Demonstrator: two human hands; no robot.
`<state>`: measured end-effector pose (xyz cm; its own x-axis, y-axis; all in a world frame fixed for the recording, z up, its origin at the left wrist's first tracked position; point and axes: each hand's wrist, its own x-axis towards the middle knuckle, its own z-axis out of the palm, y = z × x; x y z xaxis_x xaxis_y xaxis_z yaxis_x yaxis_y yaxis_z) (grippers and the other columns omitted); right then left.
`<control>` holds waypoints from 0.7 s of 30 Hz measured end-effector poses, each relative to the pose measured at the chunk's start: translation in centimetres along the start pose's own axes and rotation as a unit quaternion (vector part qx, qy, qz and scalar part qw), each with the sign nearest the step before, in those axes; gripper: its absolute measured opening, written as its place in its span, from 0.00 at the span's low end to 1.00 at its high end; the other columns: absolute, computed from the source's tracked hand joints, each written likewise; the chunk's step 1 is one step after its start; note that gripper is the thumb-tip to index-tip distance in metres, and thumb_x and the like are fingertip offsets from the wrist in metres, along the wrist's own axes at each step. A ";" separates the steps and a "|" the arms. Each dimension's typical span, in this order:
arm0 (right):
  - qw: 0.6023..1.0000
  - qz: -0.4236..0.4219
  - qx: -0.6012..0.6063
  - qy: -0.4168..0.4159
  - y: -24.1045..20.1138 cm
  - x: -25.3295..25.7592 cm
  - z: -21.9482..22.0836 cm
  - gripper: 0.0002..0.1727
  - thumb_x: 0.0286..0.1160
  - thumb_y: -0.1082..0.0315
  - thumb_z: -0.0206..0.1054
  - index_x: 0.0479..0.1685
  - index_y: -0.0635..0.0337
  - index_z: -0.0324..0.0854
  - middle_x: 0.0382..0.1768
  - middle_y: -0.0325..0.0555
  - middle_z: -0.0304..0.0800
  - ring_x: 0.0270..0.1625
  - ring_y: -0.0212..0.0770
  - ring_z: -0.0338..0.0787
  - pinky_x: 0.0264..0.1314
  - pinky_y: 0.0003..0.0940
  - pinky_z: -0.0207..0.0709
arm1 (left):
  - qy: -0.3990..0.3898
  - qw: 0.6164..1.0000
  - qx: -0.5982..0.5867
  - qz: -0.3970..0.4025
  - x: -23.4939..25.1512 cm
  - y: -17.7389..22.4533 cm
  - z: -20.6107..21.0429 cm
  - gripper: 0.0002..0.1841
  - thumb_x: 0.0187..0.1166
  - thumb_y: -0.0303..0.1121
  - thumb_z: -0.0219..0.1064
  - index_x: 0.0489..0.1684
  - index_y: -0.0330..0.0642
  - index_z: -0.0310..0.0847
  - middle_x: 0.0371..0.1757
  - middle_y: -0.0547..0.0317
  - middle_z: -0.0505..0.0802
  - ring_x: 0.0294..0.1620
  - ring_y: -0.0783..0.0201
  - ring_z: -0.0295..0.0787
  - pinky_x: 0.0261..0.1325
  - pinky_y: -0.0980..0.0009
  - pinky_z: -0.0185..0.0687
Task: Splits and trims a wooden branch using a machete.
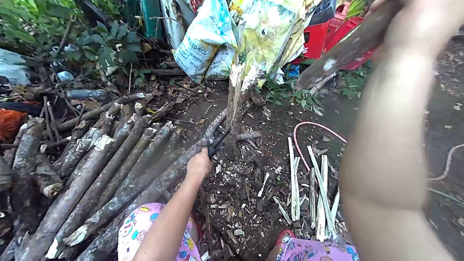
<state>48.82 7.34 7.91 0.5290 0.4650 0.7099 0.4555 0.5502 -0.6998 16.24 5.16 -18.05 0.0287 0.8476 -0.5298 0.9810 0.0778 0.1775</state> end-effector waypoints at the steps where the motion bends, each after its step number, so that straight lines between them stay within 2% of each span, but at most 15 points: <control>1: 0.998 0.024 -0.049 -0.014 1.9 -3.2 0.3 0.30 0.55 0.72 0.77 0.59 0.75 0.71 0.42 0.55 0.86 0.42 0.43 0.92 0.49 0.39 0.92 | -0.001 1.000 -0.007 -0.001 0.2 0.3 0.2 0.33 0.78 0.30 0.65 0.86 0.41 0.62 0.69 0.35 0.88 0.71 0.37 0.86 0.69 0.37 0.81; 2: 0.987 0.081 -0.127 -0.059 4.8 -8.0 0.5 0.44 0.52 0.72 0.80 0.73 0.80 0.63 0.52 0.61 0.85 0.49 0.45 0.91 0.55 0.40 0.90 | 0.000 1.000 -0.012 -0.002 0.4 0.6 0.3 0.33 0.79 0.30 0.65 0.87 0.41 0.62 0.69 0.35 0.87 0.71 0.36 0.86 0.69 0.37 0.81; 3: 0.953 0.156 -0.225 -0.131 8.5 -13.8 0.4 0.49 0.49 0.72 0.83 0.76 0.80 0.62 0.55 0.65 0.85 0.52 0.49 0.90 0.57 0.45 0.87 | 0.001 1.000 -0.010 -0.003 0.5 0.8 0.3 0.33 0.79 0.30 0.65 0.88 0.41 0.61 0.69 0.35 0.87 0.72 0.37 0.86 0.69 0.38 0.81; 4: 0.885 0.237 -0.329 -0.229 12.2 -19.2 -0.1 0.48 0.47 0.71 0.85 0.75 0.79 0.65 0.56 0.70 0.85 0.55 0.58 0.90 0.60 0.57 0.84 | 0.001 1.000 -0.004 -0.002 0.5 0.9 0.4 0.33 0.79 0.31 0.65 0.87 0.41 0.62 0.70 0.35 0.87 0.72 0.36 0.85 0.69 0.37 0.80; 5: 0.783 0.315 -0.414 -0.342 15.1 -22.8 -0.6 0.46 0.52 0.68 0.84 0.76 0.76 0.66 0.61 0.72 0.85 0.63 0.64 0.89 0.66 0.64 0.80 | 0.002 1.000 0.007 0.002 0.5 1.0 0.2 0.33 0.79 0.31 0.66 0.87 0.40 0.64 0.70 0.33 0.87 0.72 0.35 0.85 0.69 0.35 0.80; 6: 0.680 0.378 -0.453 -0.435 17.1 -24.4 -0.5 0.45 0.58 0.66 0.82 0.79 0.71 0.65 0.67 0.70 0.83 0.70 0.65 0.86 0.71 0.66 0.77 | 0.002 1.000 0.019 0.006 1.0 0.6 -0.3 0.33 0.78 0.32 0.67 0.86 0.41 0.65 0.71 0.33 0.86 0.72 0.34 0.84 0.68 0.34 0.80; 7: 0.621 0.411 -0.459 -0.485 18.0 -24.9 -0.1 0.43 0.61 0.65 0.80 0.80 0.68 0.66 0.69 0.67 0.83 0.73 0.64 0.84 0.72 0.65 0.76 | 0.001 1.000 0.029 0.009 1.4 0.0 -0.7 0.34 0.77 0.32 0.67 0.86 0.41 0.65 0.71 0.34 0.86 0.73 0.34 0.84 0.68 0.34 0.79; 8: 0.603 0.424 -0.451 -0.503 18.1 -25.1 0.1 0.41 0.61 0.65 0.80 0.78 0.67 0.68 0.68 0.66 0.83 0.73 0.63 0.84 0.72 0.64 0.77 | -0.002 0.999 0.031 0.007 1.7 -0.6 -0.7 0.34 0.76 0.32 0.68 0.87 0.41 0.64 0.72 0.34 0.86 0.73 0.35 0.83 0.69 0.34 0.79; 9: 0.610 0.433 -0.432 -0.504 17.8 -24.9 0.2 0.40 0.59 0.67 0.81 0.76 0.68 0.71 0.67 0.66 0.84 0.72 0.62 0.84 0.71 0.63 0.76 | -0.003 1.000 0.027 0.004 1.8 -1.1 -0.6 0.35 0.76 0.32 0.68 0.87 0.42 0.64 0.73 0.34 0.85 0.74 0.35 0.83 0.70 0.34 0.79; 11: 0.654 0.457 -0.368 -0.477 16.7 -24.1 0.2 0.37 0.55 0.73 0.82 0.71 0.69 0.74 0.63 0.66 0.85 0.66 0.60 0.86 0.68 0.60 0.78 | 0.001 1.000 0.014 -0.004 1.7 -1.7 -0.3 0.36 0.76 0.32 0.69 0.88 0.42 0.63 0.73 0.35 0.85 0.75 0.36 0.83 0.71 0.36 0.79; 15: 0.775 0.432 -0.245 -0.391 11.3 -18.4 -0.5 0.30 0.59 0.79 0.78 0.66 0.69 0.76 0.45 0.60 0.86 0.39 0.50 0.86 0.48 0.50 0.82 | 0.000 1.000 -0.018 -0.020 1.0 -2.1 0.2 0.38 0.77 0.32 0.68 0.90 0.40 0.59 0.74 0.33 0.84 0.76 0.36 0.82 0.73 0.38 0.78; 16: 0.817 0.395 -0.230 -0.351 10.0 -16.3 -0.6 0.30 0.54 0.78 0.79 0.63 0.70 0.78 0.41 0.60 0.88 0.35 0.51 0.87 0.43 0.53 0.84 | -0.001 0.999 -0.022 -0.024 0.9 -2.2 0.5 0.38 0.77 0.32 0.68 0.90 0.40 0.58 0.74 0.34 0.84 0.75 0.37 0.83 0.72 0.38 0.79; 18: 0.888 0.312 -0.207 -0.266 6.1 -10.6 -0.6 0.38 0.51 0.75 0.81 0.70 0.67 0.74 0.46 0.59 0.88 0.38 0.51 0.90 0.42 0.54 0.86 | -0.004 0.999 -0.023 -0.032 0.9 -2.1 0.6 0.38 0.77 0.32 0.67 0.91 0.41 0.57 0.73 0.35 0.85 0.75 0.37 0.83 0.72 0.38 0.79; 20: 0.949 0.205 -0.159 -0.181 2.7 -4.9 -0.7 0.45 0.47 0.69 0.80 0.76 0.61 0.68 0.50 0.49 0.87 0.40 0.41 0.91 0.41 0.44 0.90 | -0.006 0.999 -0.019 -0.034 1.0 -1.9 0.7 0.37 0.78 0.32 0.67 0.90 0.41 0.59 0.73 0.36 0.86 0.74 0.38 0.84 0.72 0.38 0.80; 21: 0.971 0.150 -0.119 -0.145 1.3 -2.4 -0.6 0.39 0.50 0.69 0.78 0.71 0.60 0.70 0.47 0.44 0.87 0.38 0.37 0.92 0.40 0.38 0.92 | -0.006 0.999 -0.016 -0.033 1.1 -1.7 0.6 0.35 0.77 0.32 0.66 0.88 0.41 0.61 0.72 0.36 0.86 0.74 0.38 0.84 0.71 0.38 0.80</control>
<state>48.63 6.53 5.23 0.4562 0.7740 0.4392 0.4823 0.1997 -0.8529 14.70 5.60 -19.45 -0.0343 0.8339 -0.5509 0.9744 0.1504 0.1671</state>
